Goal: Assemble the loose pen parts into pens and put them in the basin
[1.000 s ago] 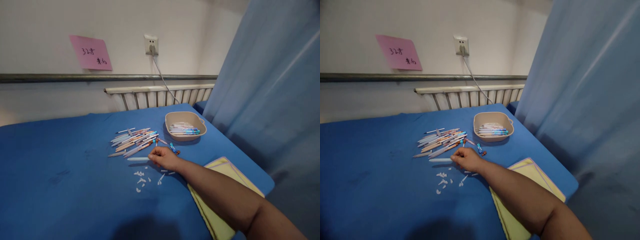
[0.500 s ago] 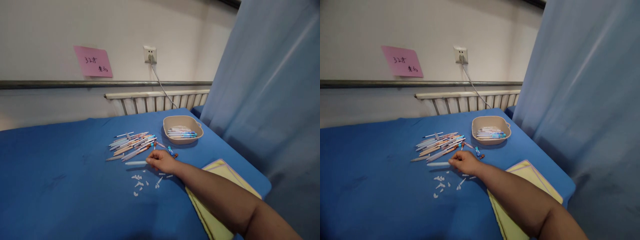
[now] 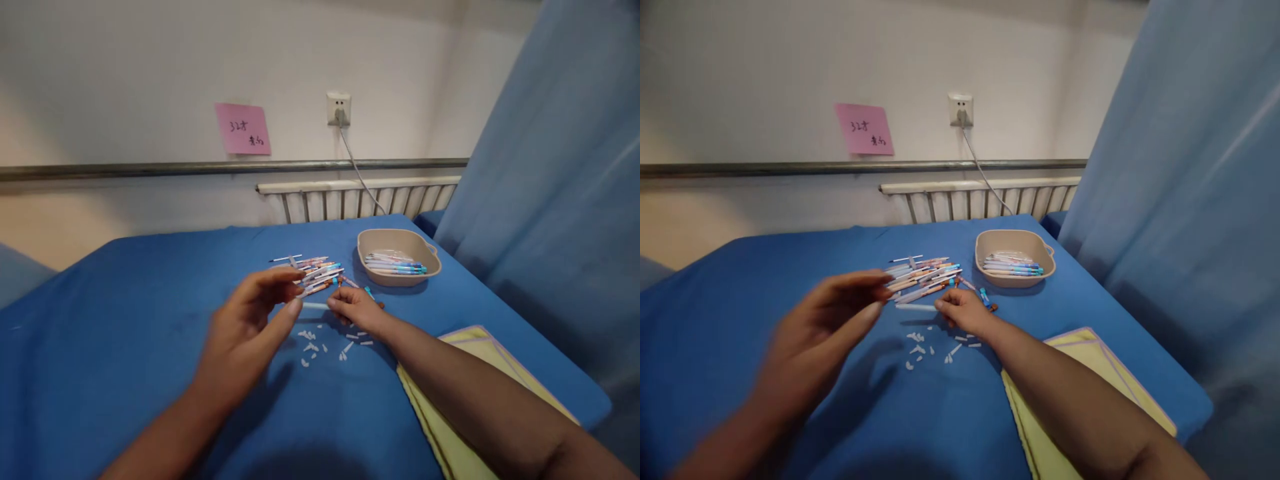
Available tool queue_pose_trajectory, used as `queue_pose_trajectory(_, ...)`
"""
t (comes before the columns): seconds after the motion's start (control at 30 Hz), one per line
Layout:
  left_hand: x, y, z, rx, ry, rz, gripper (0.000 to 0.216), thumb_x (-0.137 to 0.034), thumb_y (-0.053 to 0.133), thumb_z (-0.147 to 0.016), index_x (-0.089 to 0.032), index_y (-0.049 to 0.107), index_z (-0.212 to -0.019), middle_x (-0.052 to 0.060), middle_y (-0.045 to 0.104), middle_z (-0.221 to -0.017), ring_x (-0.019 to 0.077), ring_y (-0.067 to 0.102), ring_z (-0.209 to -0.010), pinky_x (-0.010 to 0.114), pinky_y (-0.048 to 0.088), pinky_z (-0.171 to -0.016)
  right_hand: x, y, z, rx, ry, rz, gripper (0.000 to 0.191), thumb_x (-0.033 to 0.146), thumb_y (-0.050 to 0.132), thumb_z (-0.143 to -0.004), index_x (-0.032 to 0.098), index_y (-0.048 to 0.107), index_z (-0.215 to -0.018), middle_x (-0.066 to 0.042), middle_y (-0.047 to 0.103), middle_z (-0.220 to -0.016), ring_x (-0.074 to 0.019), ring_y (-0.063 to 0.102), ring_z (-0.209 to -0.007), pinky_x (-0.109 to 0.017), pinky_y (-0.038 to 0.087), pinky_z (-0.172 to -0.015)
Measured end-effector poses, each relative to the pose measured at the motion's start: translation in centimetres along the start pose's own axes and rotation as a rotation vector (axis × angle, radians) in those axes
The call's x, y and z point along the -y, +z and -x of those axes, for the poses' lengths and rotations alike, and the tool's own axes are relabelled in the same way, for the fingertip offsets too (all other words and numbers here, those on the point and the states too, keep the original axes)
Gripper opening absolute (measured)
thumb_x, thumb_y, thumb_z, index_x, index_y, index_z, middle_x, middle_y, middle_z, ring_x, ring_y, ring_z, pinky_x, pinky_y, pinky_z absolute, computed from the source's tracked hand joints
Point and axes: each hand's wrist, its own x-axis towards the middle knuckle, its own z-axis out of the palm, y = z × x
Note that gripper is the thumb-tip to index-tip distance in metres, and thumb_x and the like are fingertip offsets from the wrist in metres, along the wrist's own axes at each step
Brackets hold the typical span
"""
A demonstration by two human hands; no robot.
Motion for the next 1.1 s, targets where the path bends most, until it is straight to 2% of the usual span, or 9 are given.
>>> queue_pose_trajectory(0.1, 3.4, 0.2, -0.6, 0.046, -0.143, -0.221, 0.037, -0.040, 0.057, -0.077, -0.017, 0.059, -0.106, 0.005, 0.063, -0.090, 0.0186, 0.059, -0.080, 0.032, 0.047, -0.073, 0.0, 0.1, 0.3, 0.054, 0.010, 0.003, 0.035, 0.051, 0.061, -0.071, 0.017, 0.052, -0.071, 0.007, 0.047, -0.049, -0.0068, 0.041, -0.040, -0.020, 0.029, -0.042)
queue_pose_trajectory(0.17, 5.5, 0.4, -0.7, 0.135, -0.181, -0.288, 0.037, -0.043, 0.056, -0.077, -0.016, 0.061, -0.101, 0.004, 0.064, -0.087, 0.0186, 0.058, -0.078, 0.029, 0.045, -0.070, 0.1, 0.3, 0.5, 0.085, 0.008, 0.021, 0.036, 0.052, 0.062, -0.071, 0.017, 0.052, -0.070, 0.006, 0.048, -0.050, -0.0068, 0.042, -0.041, -0.020, 0.030, -0.042)
queue_pose_trajectory(0.23, 6.9, 0.6, -0.5, 0.238, -0.221, -0.253, 0.034, -0.047, 0.052, -0.079, -0.015, 0.063, -0.086, 0.002, 0.063, -0.073, 0.0160, 0.056, -0.067, 0.026, 0.043, -0.062, 0.2, 0.4, 0.8, 0.105, 0.002, 0.051, 0.036, 0.052, 0.061, -0.071, 0.017, 0.053, -0.070, 0.006, 0.049, -0.050, -0.0069, 0.042, -0.042, -0.020, 0.032, -0.043)
queue_pose_trajectory(0.33, 7.4, 1.2, -0.1, 0.355, -0.337, -0.094, 0.037, -0.050, 0.051, -0.078, -0.014, 0.058, -0.068, -0.001, 0.057, -0.058, 0.0114, 0.050, -0.051, 0.022, 0.039, -0.050, 0.3, 0.4, 1.0, 0.116, 0.006, 0.091, 0.034, 0.050, 0.062, -0.072, 0.017, 0.055, -0.073, 0.006, 0.049, -0.053, -0.0071, 0.043, -0.044, -0.021, 0.034, -0.045)
queue_pose_trajectory(0.47, 7.4, 1.7, 0.1, 0.315, -0.483, 0.114, 0.036, -0.049, 0.059, -0.071, -0.014, 0.054, -0.067, -0.001, 0.057, -0.057, 0.0077, 0.046, -0.044, 0.020, 0.038, -0.045, 0.1, 0.2, 1.1, 0.104, 0.025, 0.071, 0.032, 0.044, 0.067, -0.068, 0.017, 0.058, -0.082, 0.004, 0.055, -0.061, -0.0084, 0.048, -0.049, -0.021, 0.038, -0.049)
queue_pose_trajectory(0.57, 7.6, 1.8, 0.1, 0.265, -0.540, 0.199, 0.036, -0.047, 0.065, -0.067, -0.013, 0.054, -0.070, 0.000, 0.059, -0.059, 0.0077, 0.048, -0.045, 0.020, 0.039, -0.045, 0.1, 0.0, 1.1, 0.095, 0.009, 0.101, 0.030, 0.039, 0.070, -0.065, 0.017, 0.059, -0.082, 0.003, 0.058, -0.064, -0.0101, 0.052, -0.055, -0.023, 0.041, -0.055)
queue_pose_trajectory(0.7, 7.9, 1.8, 0.2, 0.231, -0.544, 0.254, 0.034, -0.043, 0.068, -0.064, -0.013, 0.055, -0.073, 0.000, 0.059, -0.060, 0.0088, 0.050, -0.048, 0.021, 0.042, -0.049, 0.6, 0.1, 1.3, 0.054, -0.016, 0.213, 0.024, 0.035, 0.067, -0.067, 0.015, 0.062, -0.080, 0.002, 0.058, -0.059, -0.0103, 0.051, -0.053, -0.022, 0.040, -0.052)
queue_pose_trajectory(0.9, 7.7, 2.0, 0.5, 0.207, -0.442, 0.194, 0.026, -0.035, 0.068, -0.066, -0.013, 0.056, -0.074, -0.002, 0.055, -0.061, 0.0091, 0.049, -0.055, 0.020, 0.039, -0.052, 1.4, 0.2, 1.4, 0.021, -0.012, 0.275, 0.023, 0.036, 0.065, -0.069, 0.015, 0.064, -0.077, 0.003, 0.056, -0.054, -0.0100, 0.051, -0.049, -0.022, 0.039, -0.049)
queue_pose_trajectory(1.1, 7.9, 1.9, 0.4, 0.223, -0.371, 0.129, 0.026, -0.036, 0.067, -0.066, -0.014, 0.057, -0.075, -0.001, 0.055, -0.066, 0.0109, 0.050, -0.060, 0.021, 0.040, -0.055, 1.3, 0.2, 1.4, 0.028, 0.011, 0.136, 0.028, 0.037, 0.070, -0.065, 0.016, 0.060, -0.080, 0.004, 0.056, -0.055, -0.0096, 0.051, -0.049, -0.021, 0.040, -0.049)
